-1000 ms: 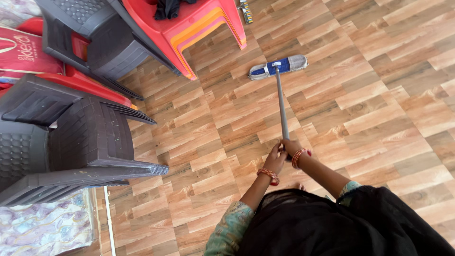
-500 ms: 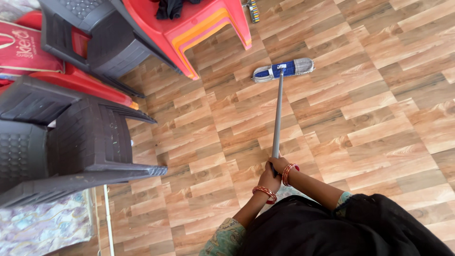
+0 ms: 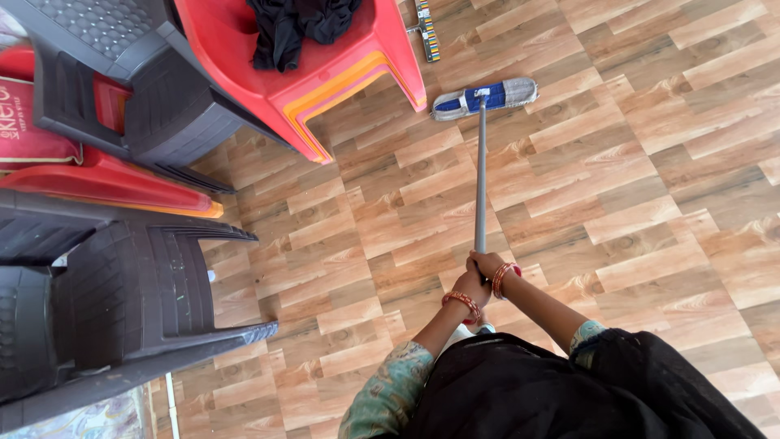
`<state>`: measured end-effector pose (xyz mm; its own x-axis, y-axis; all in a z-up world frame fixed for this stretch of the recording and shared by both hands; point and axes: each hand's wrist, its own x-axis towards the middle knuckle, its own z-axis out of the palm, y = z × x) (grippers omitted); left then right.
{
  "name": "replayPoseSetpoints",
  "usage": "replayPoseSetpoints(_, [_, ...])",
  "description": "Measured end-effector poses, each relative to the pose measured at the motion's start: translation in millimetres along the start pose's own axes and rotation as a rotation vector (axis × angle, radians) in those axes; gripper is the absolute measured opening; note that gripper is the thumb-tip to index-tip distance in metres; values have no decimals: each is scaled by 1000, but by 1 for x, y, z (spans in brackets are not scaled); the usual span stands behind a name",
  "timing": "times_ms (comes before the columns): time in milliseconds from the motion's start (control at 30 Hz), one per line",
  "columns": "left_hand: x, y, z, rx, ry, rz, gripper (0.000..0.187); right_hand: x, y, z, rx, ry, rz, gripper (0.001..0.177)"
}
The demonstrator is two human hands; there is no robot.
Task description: The person mops a tiled floor using a mop with a long handle, moving it across the surface and around items such as stacked chairs and a water jug.
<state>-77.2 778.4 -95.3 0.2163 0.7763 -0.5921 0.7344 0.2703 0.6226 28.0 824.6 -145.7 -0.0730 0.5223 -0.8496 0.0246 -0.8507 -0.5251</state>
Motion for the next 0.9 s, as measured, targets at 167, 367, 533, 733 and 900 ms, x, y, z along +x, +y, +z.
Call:
replayPoseSetpoints(167, [69,7,-17,-23,-19,-63,94,38,-47,-11,-70,45,-30,48])
replayPoseSetpoints(367, [107,-8,-30,-168,164,-228,87,44,-72,-18,-616,137,-340,57])
replayPoseSetpoints(533, [68,-37,-25,-81,161,-272,56,4,-85,-11,-1366,73,-573,71])
replayPoseSetpoints(733, [5,-9,-42,15,109,-263,62,-67,-121,17,-1719,-278,-794,51])
replayPoseSetpoints(900, [-126,40,-87,93,-21,-398,69,-97,-100,55,-1944,-630,-880,21])
